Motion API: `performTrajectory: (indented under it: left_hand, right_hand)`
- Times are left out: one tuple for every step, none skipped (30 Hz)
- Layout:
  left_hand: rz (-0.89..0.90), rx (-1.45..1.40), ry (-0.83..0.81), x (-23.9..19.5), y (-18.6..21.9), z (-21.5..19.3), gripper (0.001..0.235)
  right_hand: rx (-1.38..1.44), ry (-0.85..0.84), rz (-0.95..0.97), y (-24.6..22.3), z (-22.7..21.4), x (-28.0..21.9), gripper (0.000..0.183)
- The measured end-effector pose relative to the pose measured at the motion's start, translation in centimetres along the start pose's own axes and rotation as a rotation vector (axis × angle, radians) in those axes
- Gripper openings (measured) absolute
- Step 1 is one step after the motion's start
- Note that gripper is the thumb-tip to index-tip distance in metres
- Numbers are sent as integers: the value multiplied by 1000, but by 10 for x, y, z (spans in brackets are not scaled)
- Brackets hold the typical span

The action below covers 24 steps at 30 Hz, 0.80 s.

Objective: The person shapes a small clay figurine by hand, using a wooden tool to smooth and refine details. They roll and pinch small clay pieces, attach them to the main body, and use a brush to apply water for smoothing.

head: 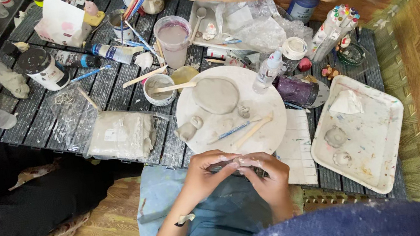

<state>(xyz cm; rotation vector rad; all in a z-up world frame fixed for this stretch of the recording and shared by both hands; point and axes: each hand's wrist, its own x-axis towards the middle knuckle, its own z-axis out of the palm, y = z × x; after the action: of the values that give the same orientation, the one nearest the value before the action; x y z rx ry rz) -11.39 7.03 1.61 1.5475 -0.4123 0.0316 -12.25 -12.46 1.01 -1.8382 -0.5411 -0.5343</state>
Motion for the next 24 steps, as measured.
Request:
performTrajectory:
  left_hand:
    - [-2, -10, 2, 0, 0, -1, 20]
    - [-5, -19, 5, 0, 0, -2, 20]
    - [-6, -28, 7, 0, 0, -3, 20]
    - [0, -14, 18, 0, -1, -4, 21]
    - [6, 0, 30, 0, -2, -4, 22]
    - [11, 14, 41, 0, -4, -5, 23]
    - [16, 4, 48, -1, -5, -5, 25]
    - [20, -5, 54, -1, -7, -5, 26]
    - [25, -14, 60, -2, -9, -5, 27]
    - [10, -39, 69, -2, -11, -4, 27]
    - [-6, -64, 80, -3, -14, -3, 27]
    - [-22, -89, 90, -4, -17, 0, 27]
    - [-30, -152, 90, -4, -20, 1, 27]
    - [-38, -216, 91, -5, -23, 2, 26]
    - [-47, -281, 91, -5, -26, 4, 25]
    - [-57, -300, 90, -5, -29, 4, 25]
    - [-67, -318, 87, -5, -33, 5, 24]
    - [-77, -337, 85, -6, -35, 5, 24]
    - [-81, -325, 83, -6, -38, 5, 23]
    - [-85, -313, 81, -7, -40, 6, 23]
    - [-88, -300, 78, -7, -41, 5, 22]
    - [-94, -343, 75, -8, -42, 6, 22]
    - [-99, -386, 73, -8, -43, 7, 21]
    - [-105, -428, 70, -8, -44, 7, 21]
  right_hand:
    - [21, -11, 34, -1, -1, 1, 24]
    - [41, -23, 67, -1, -2, 2, 24]
    - [62, -34, 100, -2, -2, 2, 24]
    - [49, -55, 82, -1, -3, 2, 25]
    - [36, -77, 64, 0, -3, 2, 27]
    - [22, -100, 45, 1, -4, 2, 28]
    - [112, -100, 131, 2, -4, 2, 30]
    - [201, -100, 217, 4, -3, 1, 31]
    - [290, -97, 303, 5, -2, 1, 32]
    - [318, -89, 308, 7, 0, 1, 29]
    - [345, -81, 314, 7, 1, 1, 26]
    - [373, -73, 321, 7, 0, 0, 23]
    - [265, -79, 237, 7, 1, 1, 23]
    - [158, -84, 154, 6, 2, 1, 24]
    - [48, -89, 71, 5, 1, 2, 24]
    - [-2, -92, 59, 2, 0, 3, 24]
    - [-52, -95, 47, 0, -1, 4, 25]
    - [-102, -98, 35, -3, -1, 5, 25]
    - [-121, -99, 26, -6, -2, 6, 25]
    - [-140, -100, 17, -9, -3, 8, 25]
    - [-159, -100, 7, -11, -3, 9, 25]
    - [-157, -98, 3, -13, -4, 11, 25]
    - [-155, -95, -2, -15, -4, 12, 26]
    - [-152, -93, -7, -16, -4, 13, 26]
